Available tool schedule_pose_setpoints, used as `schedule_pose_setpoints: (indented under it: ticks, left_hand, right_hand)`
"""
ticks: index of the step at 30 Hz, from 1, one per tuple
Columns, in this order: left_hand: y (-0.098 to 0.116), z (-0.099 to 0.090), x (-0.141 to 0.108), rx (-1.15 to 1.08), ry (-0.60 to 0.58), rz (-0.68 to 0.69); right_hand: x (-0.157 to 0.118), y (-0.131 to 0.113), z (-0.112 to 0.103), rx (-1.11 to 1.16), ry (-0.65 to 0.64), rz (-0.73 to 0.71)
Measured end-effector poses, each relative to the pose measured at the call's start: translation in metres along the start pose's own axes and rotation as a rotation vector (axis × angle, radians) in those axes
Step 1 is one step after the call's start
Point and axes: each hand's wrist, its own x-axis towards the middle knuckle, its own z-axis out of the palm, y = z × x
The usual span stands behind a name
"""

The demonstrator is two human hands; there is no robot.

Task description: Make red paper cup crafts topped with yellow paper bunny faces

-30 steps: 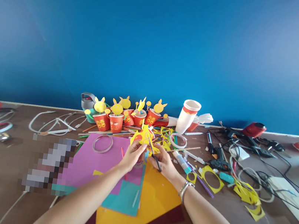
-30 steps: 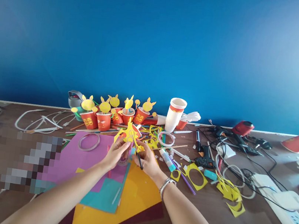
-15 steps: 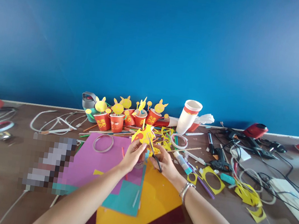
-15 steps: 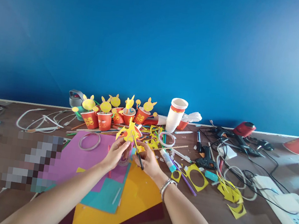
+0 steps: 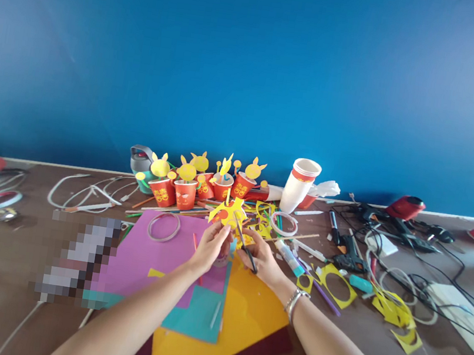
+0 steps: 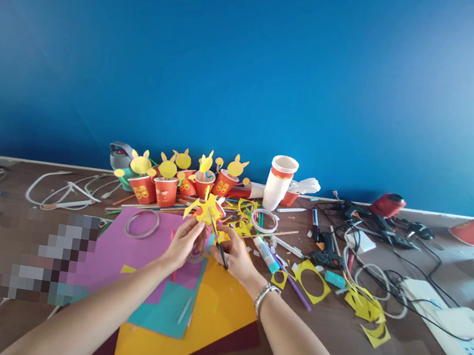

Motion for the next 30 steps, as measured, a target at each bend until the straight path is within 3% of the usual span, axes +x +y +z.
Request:
schedule_pose_setpoints:
  ticks: [30]
  left_hand:
    - [0.0011,-0.0026,-0.0022,0.135,-0.033,0.006]
  right_hand:
    - [0.0010,-0.0002,-0.0026,0.041,-0.027,0.013]
